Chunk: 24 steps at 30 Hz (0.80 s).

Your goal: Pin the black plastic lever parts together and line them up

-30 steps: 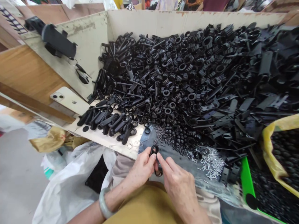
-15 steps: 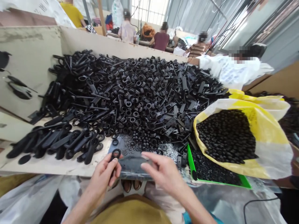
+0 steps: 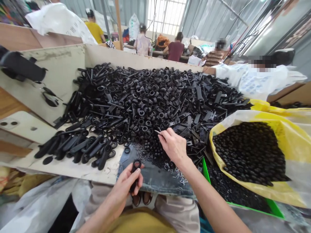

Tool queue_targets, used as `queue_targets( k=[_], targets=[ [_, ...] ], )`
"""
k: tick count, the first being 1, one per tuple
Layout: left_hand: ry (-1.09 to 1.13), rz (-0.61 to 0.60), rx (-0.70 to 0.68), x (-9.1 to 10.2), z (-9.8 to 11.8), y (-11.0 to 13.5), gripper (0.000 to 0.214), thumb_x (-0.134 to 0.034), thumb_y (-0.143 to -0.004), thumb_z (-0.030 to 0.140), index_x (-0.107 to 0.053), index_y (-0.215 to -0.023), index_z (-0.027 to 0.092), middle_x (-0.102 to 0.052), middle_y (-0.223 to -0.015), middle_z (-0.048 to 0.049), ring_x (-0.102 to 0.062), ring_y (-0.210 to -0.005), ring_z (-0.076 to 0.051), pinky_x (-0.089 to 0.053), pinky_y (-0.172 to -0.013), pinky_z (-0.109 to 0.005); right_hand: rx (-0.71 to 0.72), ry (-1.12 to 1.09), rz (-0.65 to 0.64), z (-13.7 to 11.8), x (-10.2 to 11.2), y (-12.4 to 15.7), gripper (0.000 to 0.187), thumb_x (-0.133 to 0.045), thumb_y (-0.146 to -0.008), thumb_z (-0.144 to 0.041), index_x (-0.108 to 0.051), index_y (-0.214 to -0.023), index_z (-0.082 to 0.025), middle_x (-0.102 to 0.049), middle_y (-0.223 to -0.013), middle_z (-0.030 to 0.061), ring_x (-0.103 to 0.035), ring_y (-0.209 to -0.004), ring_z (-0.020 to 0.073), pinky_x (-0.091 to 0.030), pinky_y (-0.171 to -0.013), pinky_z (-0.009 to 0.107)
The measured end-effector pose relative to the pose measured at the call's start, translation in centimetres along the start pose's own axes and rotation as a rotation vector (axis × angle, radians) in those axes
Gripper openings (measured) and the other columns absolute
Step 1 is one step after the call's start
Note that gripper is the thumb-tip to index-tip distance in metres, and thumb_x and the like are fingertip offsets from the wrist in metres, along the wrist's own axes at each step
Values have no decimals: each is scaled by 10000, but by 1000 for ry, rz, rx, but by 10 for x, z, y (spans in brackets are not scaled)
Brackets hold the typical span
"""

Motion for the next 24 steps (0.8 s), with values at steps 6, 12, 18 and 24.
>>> queue_targets(
  k=[6,12,18,24],
  targets=[
    [45,-29,1,1,1,-2,545,-723,-850,593,-558,-1219,226,-618,-754,50,-467,-566,-83,-313,-550,-206,-182,-315,253,42,48,-30,395,-411,-1034,-528,-579,-893,-200,-654,-748,5,-441,-487,93,-335,-478,228],
    [116,-38,-74,-7,4,-6,544,-722,-882,555,-575,-1293,230,-657,-892,12,-523,-708,-110,-392,-641,-228,-254,-576,151,14,39,41,189,-547,-1019,-398,-509,-927,-237,-727,-785,-11,-451,-427,70,-345,-432,197],
    [210,-12,-85,-21,11,-3,579,-854,-761,537,-671,-1224,241,-696,-1122,-34,-588,-1026,-173,-467,-879,-256,115,-160,-131,-59,-8,110,232,-531,-1056,-336,-688,-939,-210,-707,-780,13,-671,-636,118,-455,-585,202],
    [374,67,-30,-8,7,-4,500,-917,-715,401,-716,-1134,215,-679,-927,-2,-587,-841,-137,-475,-733,-234,208,-160,-262,-73,-10,125,314,-520,-1069,-307,-648,-1337,-206,-747,-1053,67,-737,-837,166,-552,-718,246]
  ],
)
Point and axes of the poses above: each hand's wrist, its own y-axis away from the middle knuckle, its own x-axis out of the back of the hand, z = x × y, the point moved 7 cm from there along -y, towards the middle knuckle
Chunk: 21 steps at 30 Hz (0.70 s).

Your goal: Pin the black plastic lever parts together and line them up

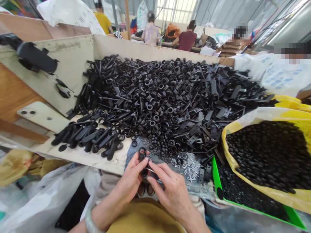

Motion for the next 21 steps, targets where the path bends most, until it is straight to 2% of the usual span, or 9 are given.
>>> queue_targets(
  k=[3,7,11,15,19,21],
  targets=[
    [67,-25,-24,-1,2,1,431,-910,-736,346,-733,-1102,203,-676,-903,3,-586,-841,-129,-471,-751,-224,108,61,81,-4,7,8,316,-526,-1065,-216,-632,-1357,-159,-770,-1039,77,-739,-801,166,-554,-714,258],
    [187,-74,17,-8,0,3,367,-855,-794,381,-750,-1081,177,-714,-921,-31,-624,-913,-171,-488,-792,-253,164,61,198,-6,14,10,312,-593,-1035,-155,-638,-1343,-150,-781,-1039,78,-746,-833,155,-552,-755,248],
    [280,-164,103,-14,-1,6,348,-688,-927,452,-733,-1109,158,-748,-948,-74,-666,-936,-219,-511,-872,-334,212,61,252,-15,14,7,312,-622,-1009,-122,-653,-1320,-138,-777,-945,65,-736,-770,152,-546,-719,254],
    [305,-217,93,-17,0,8,390,-555,-1006,482,-722,-1150,161,-763,-1004,-83,-676,-1051,-247,-483,-1013,-389,221,64,290,-20,10,3,281,-623,-1010,-123,-671,-1286,-112,-780,-923,74,-751,-792,155,-557,-735,247],
    [305,-239,81,-19,-5,9,373,-577,-996,483,-729,-1127,168,-769,-1046,-78,-657,-1148,-253,-440,-1103,-399,208,111,306,-19,5,0,263,-583,-1033,-138,-691,-1272,-113,-797,-1055,111,-770,-926,176,-569,-805,247],
    [303,-223,87,-18,-8,10,358,-632,-966,482,-721,-1143,183,-773,-1048,-71,-663,-1144,-250,-446,-1100,-398,188,161,309,-18,1,-1,265,-567,-1043,-148,-703,-1266,-110,-801,-1037,113,-774,-887,178,-565,-780,248]
  ],
)
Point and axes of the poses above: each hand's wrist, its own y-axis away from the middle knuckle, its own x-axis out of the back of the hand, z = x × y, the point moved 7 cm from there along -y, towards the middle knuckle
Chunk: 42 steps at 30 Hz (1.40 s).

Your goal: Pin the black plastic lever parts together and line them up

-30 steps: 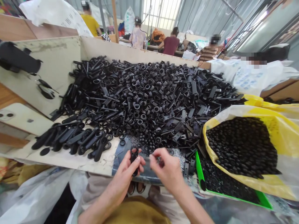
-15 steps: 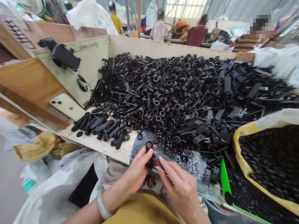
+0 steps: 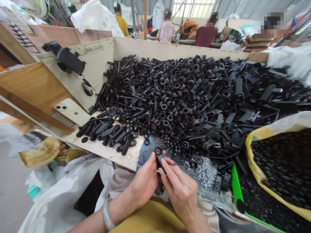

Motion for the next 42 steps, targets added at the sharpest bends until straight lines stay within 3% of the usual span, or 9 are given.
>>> queue_targets(
  k=[5,10,14,18,23,26,30,32,42],
  targets=[
    [-118,112,-25,9,2,3,383,-777,-872,397,-707,-1185,187,-763,-1160,-94,-664,-1150,-234,-490,-1020,-342,-82,96,-92,-2,-11,4,345,-539,-1070,-315,-724,-1268,-101,-793,-911,107,-749,-711,177,-544,-644,260],
    [-308,208,-71,31,6,2,454,-782,-865,416,-673,-1252,206,-736,-1196,-97,-662,-1104,-210,-520,-910,-285,-178,-107,-252,1,-13,8,390,-485,-1070,-301,-674,-1364,-128,-774,-1166,141,-773,-953,221,-587,-756,271],
    [-571,103,-66,39,4,2,433,-637,-952,545,-647,-1231,214,-644,-728,17,-565,-623,-115,-450,-572,-216,-504,-442,-356,31,-13,10,319,-547,-1033,-351,-754,-1239,-224,-794,-934,58,-735,-750,177,-569,-680,256],
    [-758,8,-37,26,5,10,437,-568,-977,575,-641,-1177,192,-598,-770,18,-473,-562,-75,-381,-519,-195,-852,-647,-263,59,-19,17,416,-694,-904,-508,-742,-1135,-166,-669,-651,-7,-581,-546,142,-465,-510,236],
    [-842,-38,-50,10,14,20,693,-522,-1011,528,-292,-1609,263,-610,-726,34,-450,-497,-85,-374,-488,-200,-1088,-1114,-363,45,-53,32,447,-758,-839,-586,-674,-989,-173,-564,-556,-57,-450,-470,96,-349,-443,200],
    [-803,-121,-12,10,13,25,778,-509,-1032,470,-96,-1669,302,-653,-719,28,-526,-517,-116,-438,-520,-217,-1106,-1205,-322,41,-58,36,397,-793,-831,-543,-661,-882,-172,-506,-547,-72,-405,-460,76,-303,-436,193],
    [-862,-71,-146,16,21,27,502,-602,-994,391,-549,-1479,270,-726,-1067,-72,-653,-848,-187,-518,-779,-282,-1109,-1168,-190,52,-53,36,396,-801,-817,-542,-666,-894,-178,-528,-608,-60,-439,-488,85,-368,-459,205],
    [-976,-27,-207,17,23,28,335,-594,-997,368,-668,-1296,236,-722,-1037,-69,-629,-854,-195,-490,-770,-278,-1099,-1108,-140,57,-50,34,405,-798,-808,-555,-663,-887,-181,-555,-656,-47,-459,-519,89,-407,-489,209],
    [-1193,32,-371,0,27,27,176,-496,-1030,300,-657,-1054,231,-664,-835,-18,-579,-707,-175,-427,-673,-278,-986,-894,-85,56,-48,32,389,-697,-894,-572,-664,-930,-185,-591,-739,-17,-499,-624,126,-456,-572,229]
  ],
)
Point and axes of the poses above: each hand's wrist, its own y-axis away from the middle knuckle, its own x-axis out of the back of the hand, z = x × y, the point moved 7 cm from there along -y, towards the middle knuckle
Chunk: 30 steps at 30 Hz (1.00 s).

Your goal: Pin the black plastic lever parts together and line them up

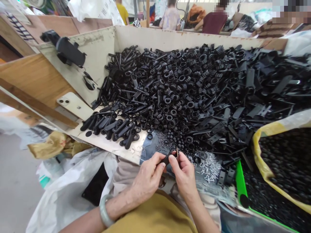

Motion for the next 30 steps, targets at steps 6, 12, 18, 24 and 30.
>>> queue_targets(
  k=[6,12,18,24,30],
  targets=[
    [-222,215,-127,55,10,0,200,-521,-1013,257,-696,-1104,227,-743,-974,-60,-677,-887,-216,-476,-815,-310,30,46,-131,-4,-7,-5,504,-668,-916,-579,-708,-1213,-174,-579,-675,-15,-476,-537,134,-431,-505,251],
    [-794,860,-364,158,28,2,128,-609,-960,266,-718,-976,200,-732,-980,-95,-650,-961,-264,-450,-902,-392,293,382,-188,-35,-33,-39,350,-599,-964,-462,-781,-1061,-179,-718,-776,42,-631,-654,186,-525,-626,292],
    [-1115,888,-290,159,11,-19,96,-683,-912,250,-750,-965,207,-684,-1153,-136,-605,-1108,-315,-362,-947,-466,555,975,-176,-72,-97,-98,271,-554,-1011,-283,-702,-1226,-210,-764,-1012,54,-719,-838,190,-530,-748,291],
    [-1061,877,-292,154,4,-12,124,-672,-922,267,-758,-1009,244,-682,-1208,-123,-562,-1195,-324,-326,-1021,-493,535,1164,-190,-74,-139,-129,80,-670,-963,-257,-725,-986,-203,-767,-984,84,-747,-817,215,-479,-675,278],
    [-563,807,-350,147,6,4,123,-641,-936,278,-757,-964,246,-705,-1076,-93,-613,-1069,-282,-417,-991,-432,501,1062,-126,-80,-106,-111,249,-585,-1015,-380,-747,-1093,-208,-740,-910,55,-692,-790,195,-444,-685,283]
  ],
)
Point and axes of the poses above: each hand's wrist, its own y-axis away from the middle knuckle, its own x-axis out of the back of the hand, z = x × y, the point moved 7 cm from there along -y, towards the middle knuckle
